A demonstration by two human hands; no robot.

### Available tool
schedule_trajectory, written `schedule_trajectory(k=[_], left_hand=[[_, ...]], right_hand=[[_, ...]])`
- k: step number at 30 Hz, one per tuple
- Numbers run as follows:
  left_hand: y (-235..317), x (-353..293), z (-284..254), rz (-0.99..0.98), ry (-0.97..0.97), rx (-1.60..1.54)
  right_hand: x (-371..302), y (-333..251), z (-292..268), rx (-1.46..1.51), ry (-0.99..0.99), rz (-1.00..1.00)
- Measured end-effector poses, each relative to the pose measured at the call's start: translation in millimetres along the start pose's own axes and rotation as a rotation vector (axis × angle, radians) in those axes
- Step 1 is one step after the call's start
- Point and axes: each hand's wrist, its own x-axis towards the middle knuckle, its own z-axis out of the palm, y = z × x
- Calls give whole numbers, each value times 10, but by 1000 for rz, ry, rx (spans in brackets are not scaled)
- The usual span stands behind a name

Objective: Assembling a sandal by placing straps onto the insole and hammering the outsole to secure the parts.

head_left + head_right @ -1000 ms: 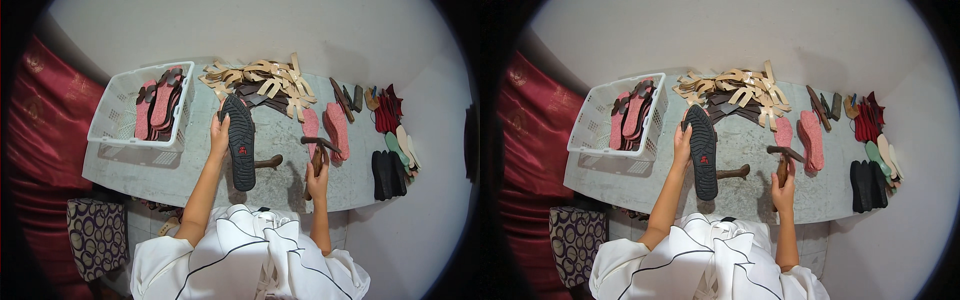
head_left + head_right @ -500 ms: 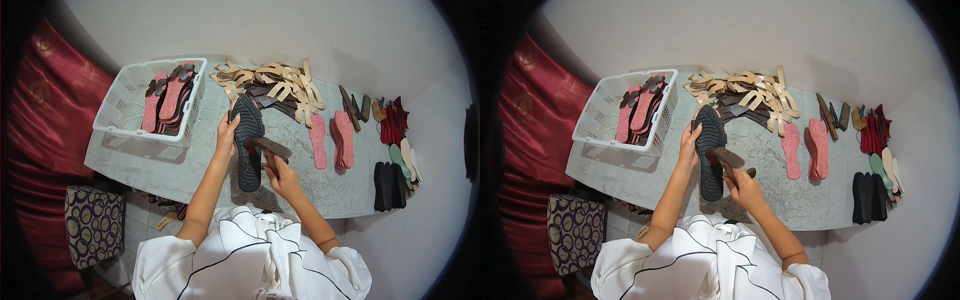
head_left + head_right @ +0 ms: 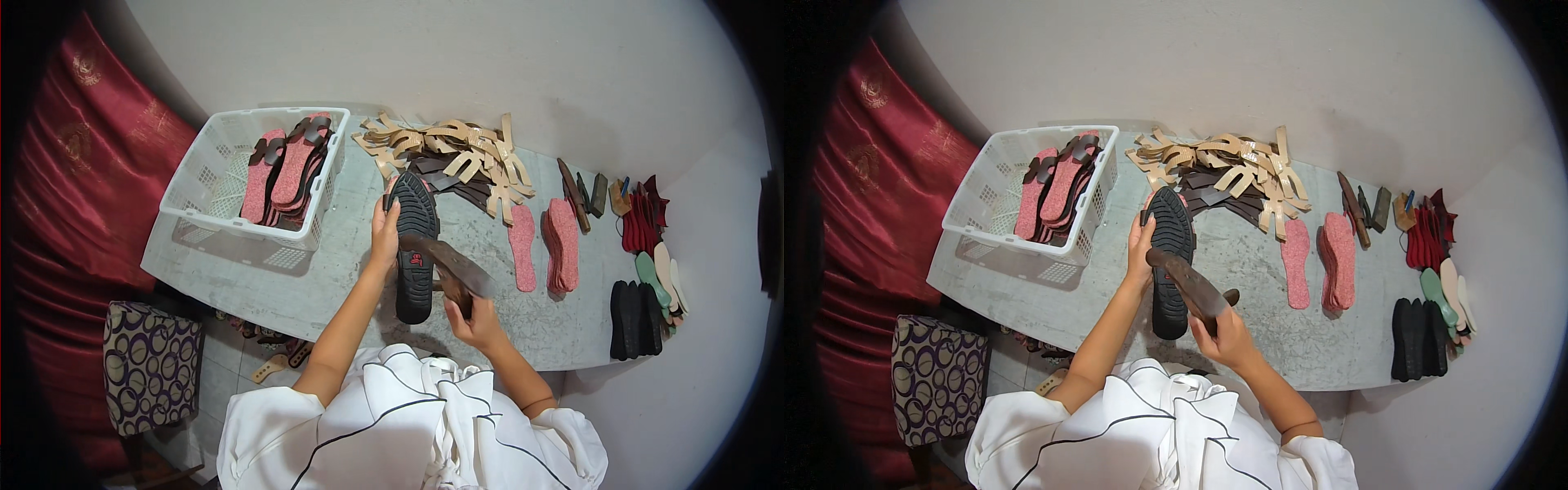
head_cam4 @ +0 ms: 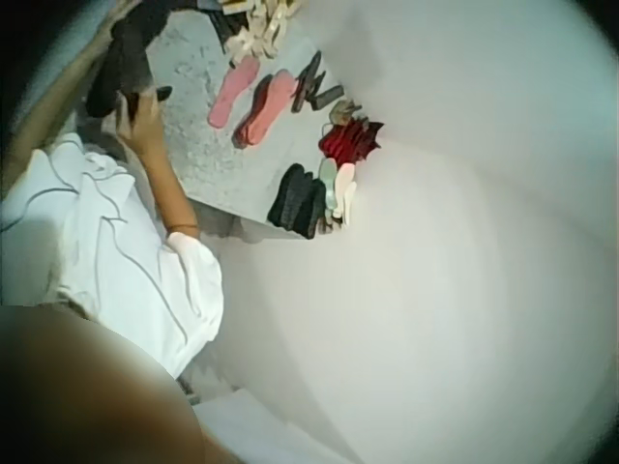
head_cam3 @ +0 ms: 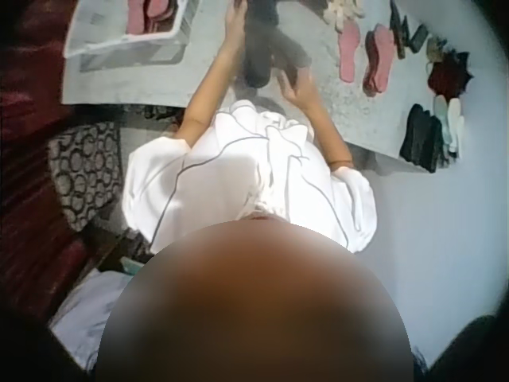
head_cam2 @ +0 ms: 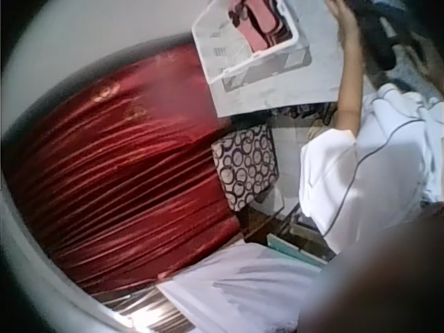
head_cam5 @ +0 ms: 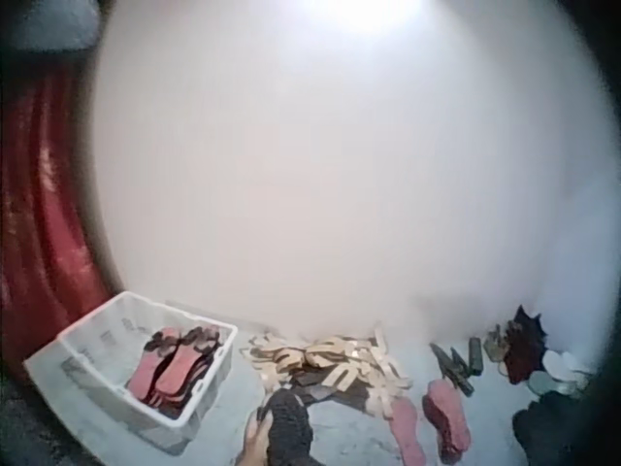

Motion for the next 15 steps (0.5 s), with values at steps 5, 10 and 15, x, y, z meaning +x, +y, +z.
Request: schedule_trajectory(k=[5, 10, 15], left_hand=[[121, -40, 73, -170, -71, -217], [15, 34, -28, -141, -97, -299], [195, -34, 101, -142, -60, -211]], right_hand=[[-43, 148, 25, -195, -171, -28], [-149, 275, 170, -206, -186, 83], [-76, 229, 156, -232, -83, 91]])
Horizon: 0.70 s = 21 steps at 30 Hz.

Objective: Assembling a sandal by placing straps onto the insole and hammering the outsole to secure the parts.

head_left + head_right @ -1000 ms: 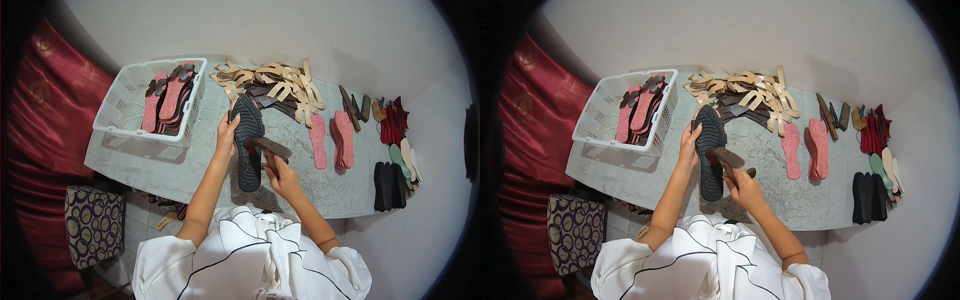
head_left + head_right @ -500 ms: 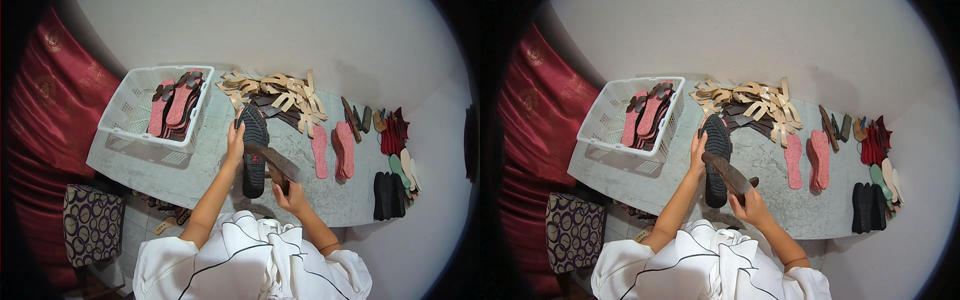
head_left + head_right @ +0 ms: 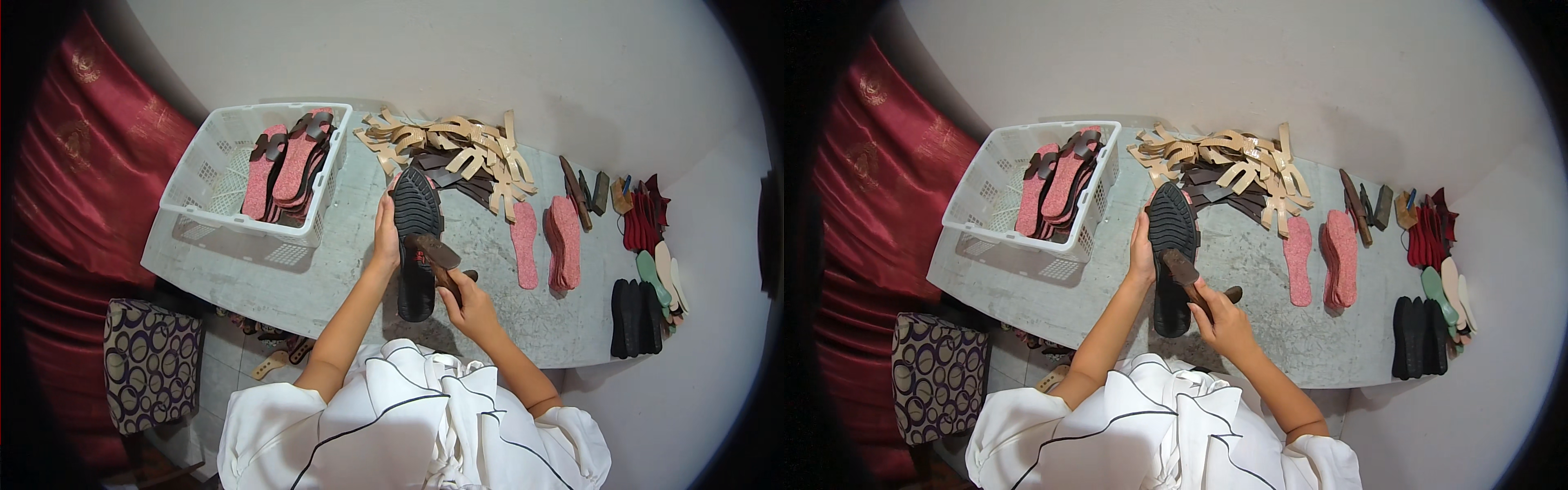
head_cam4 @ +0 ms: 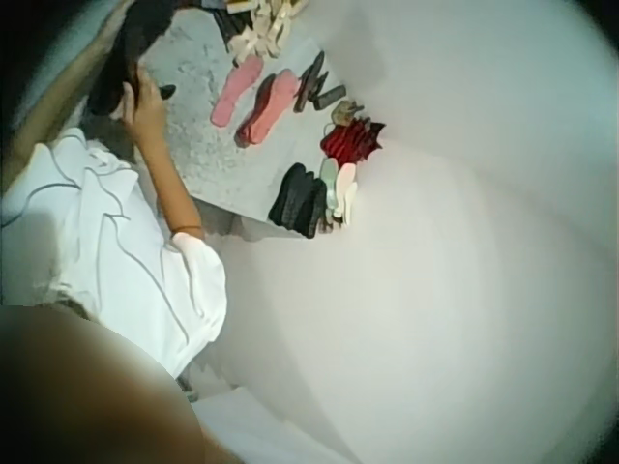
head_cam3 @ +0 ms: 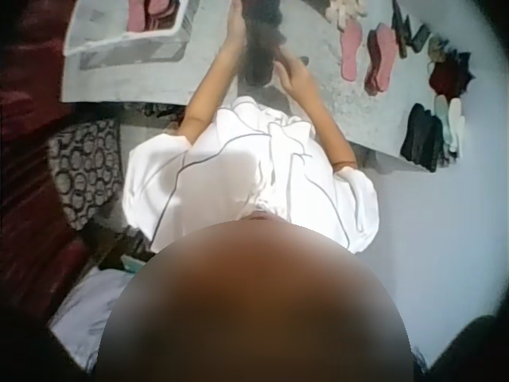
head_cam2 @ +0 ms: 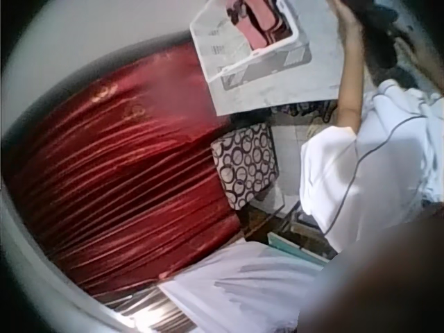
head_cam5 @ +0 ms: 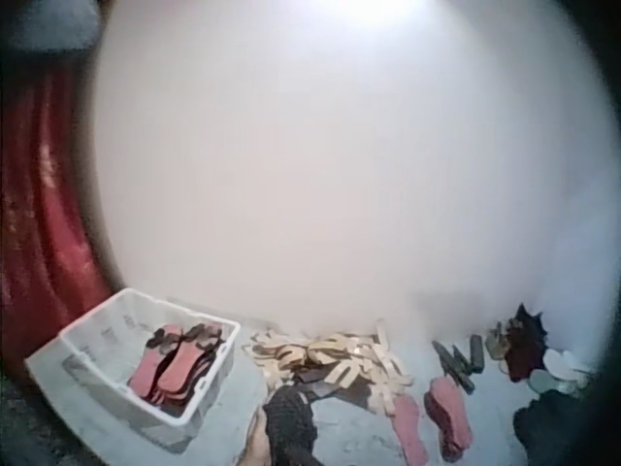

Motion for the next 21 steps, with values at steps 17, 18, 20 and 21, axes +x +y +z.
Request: schedule_trajectory(k=[17, 18, 20, 21], left_hand=[[46, -725, -228, -225, -126, 312], [64, -711, -223, -223, -124, 309], [92, -683, -228, -161, -162, 344], [83, -681, -224, -163, -160, 342]], right_hand=[[127, -101, -193, 1, -73, -15], [159, -104, -192, 1, -40, -54], [161, -89, -206, 7, -30, -90], [144, -85, -215, 14, -16, -120]])
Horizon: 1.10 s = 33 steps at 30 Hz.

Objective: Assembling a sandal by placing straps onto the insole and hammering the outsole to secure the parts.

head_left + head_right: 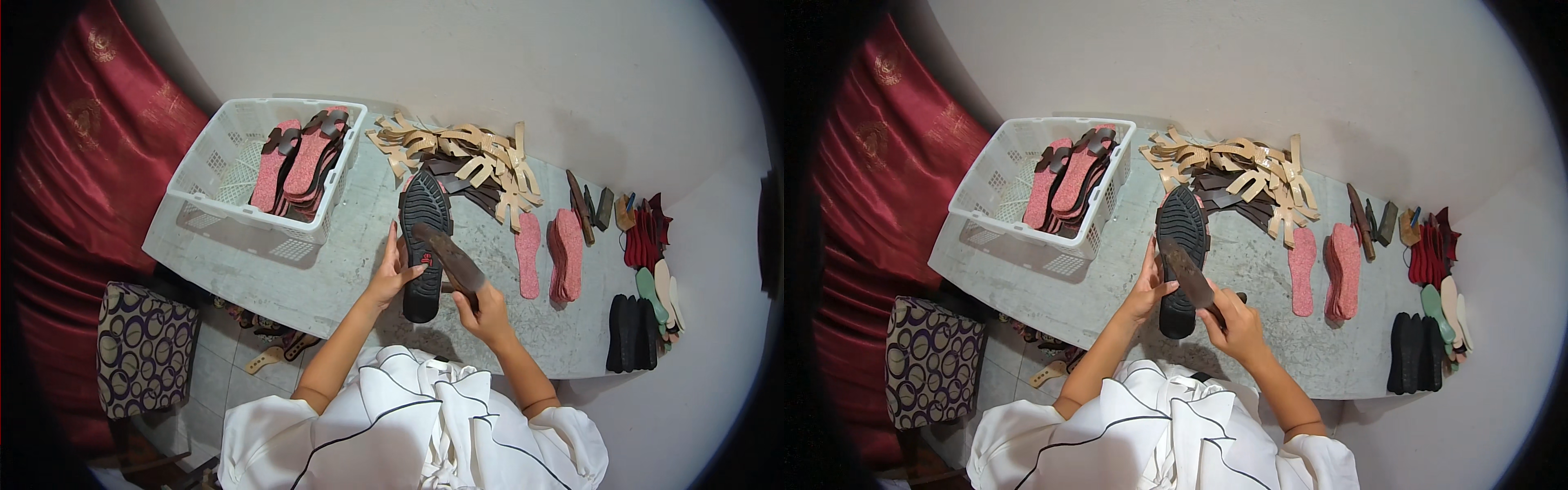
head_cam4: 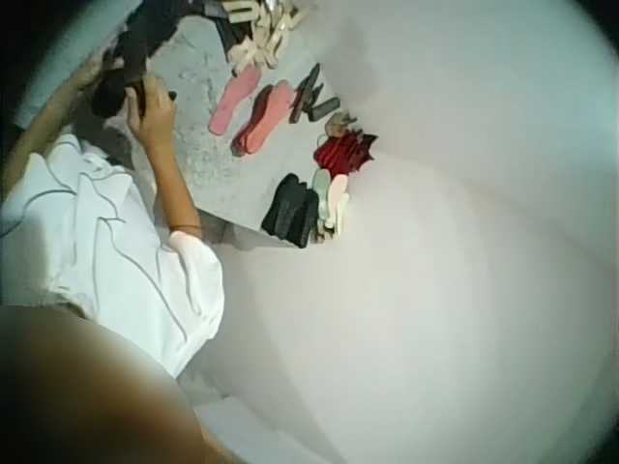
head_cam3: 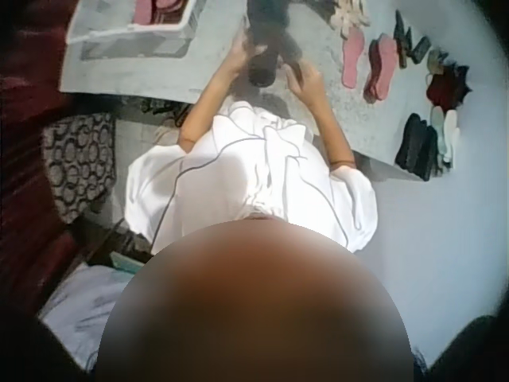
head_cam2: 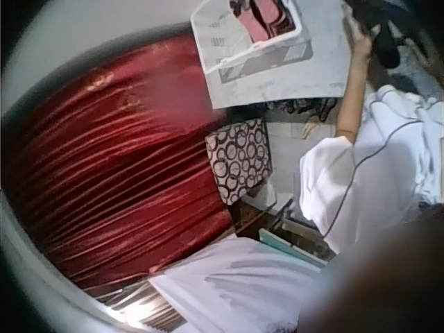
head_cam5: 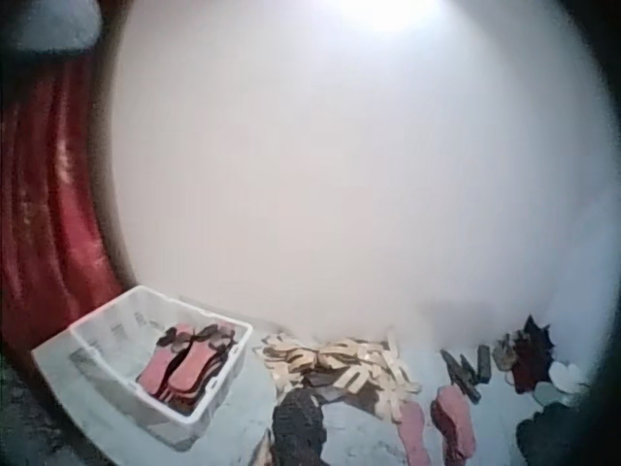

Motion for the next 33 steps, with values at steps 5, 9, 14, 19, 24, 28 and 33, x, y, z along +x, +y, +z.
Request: schedule_trajectory(k=[5, 9, 14, 19, 24, 28, 33], left_hand=[[-77, 44, -43, 44, -14, 9], [-83, 99, -89, 32, -68, -56], [-33, 127, -47, 88, -153, -72], [-74, 118, -53, 134, -152, -39], [-58, 112, -62, 130, -145, -26], [-65, 137, -84, 126, -152, -10], [-22, 158, -57, 97, -120, 17]], right_hand=[[41, 109, 193, -35, -19, -15], [-16, 156, 284, -97, -43, 29], [27, 110, 214, 4, -25, 125], [152, 117, 145, 81, 26, 79], [284, 27, 152, 74, 81, 99], [326, 138, 325, 2, -4, 127], [270, 166, 343, 45, -18, 174]])
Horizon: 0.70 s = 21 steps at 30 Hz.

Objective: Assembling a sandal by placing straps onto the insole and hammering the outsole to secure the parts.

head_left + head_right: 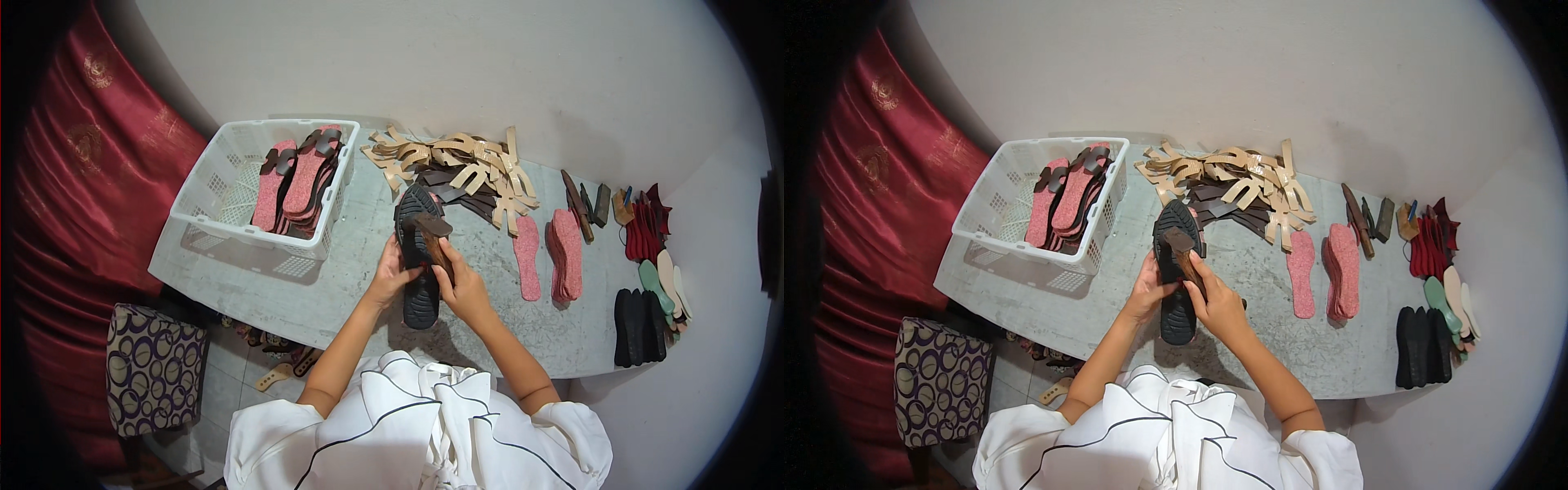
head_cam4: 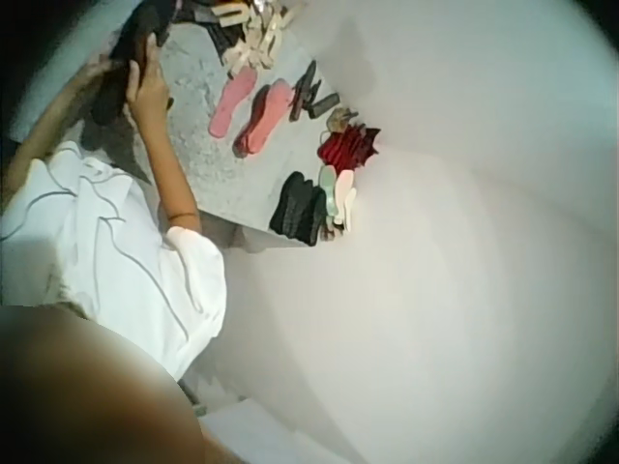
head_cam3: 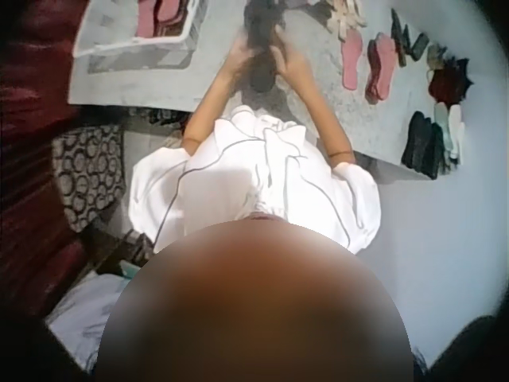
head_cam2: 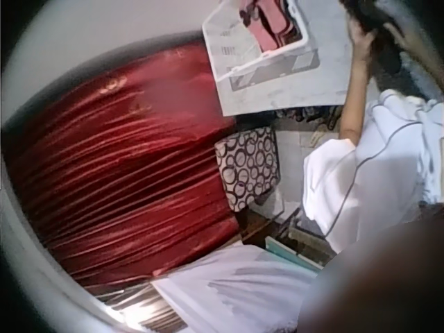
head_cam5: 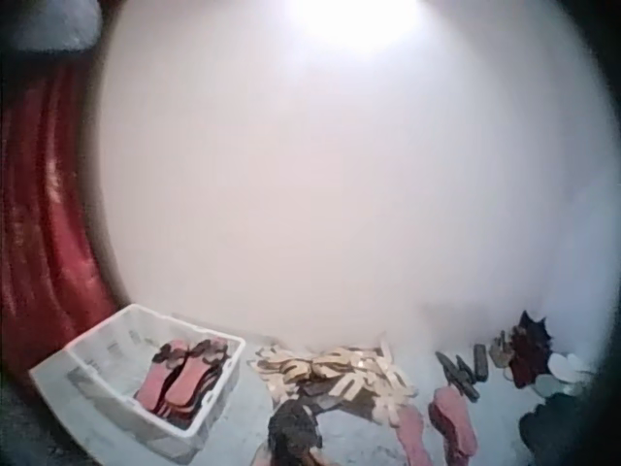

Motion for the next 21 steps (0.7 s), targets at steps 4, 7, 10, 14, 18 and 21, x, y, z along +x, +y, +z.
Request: schedule_trajectory(k=[4, 7, 10, 14, 18, 21], left_hand=[[47, 242, -41, 7, 197, -450], [51, 422, -56, 18, 246, -465], [-23, 475, -15, 120, 203, -382], [-38, 511, 41, 233, 323, -172], [-83, 552, 50, 252, 347, -115], [-70, 564, 103, 301, 348, -74]], right_hand=[[-18, 7, 26, 29, 37, -14], [-29, -29, 9, 88, 23, 99], [-14, -20, 0, 119, 77, 15], [47, -63, -63, 150, 99, -3], [50, -24, -22, 42, 176, -69], [127, 6, -2, -33, 135, -32]])
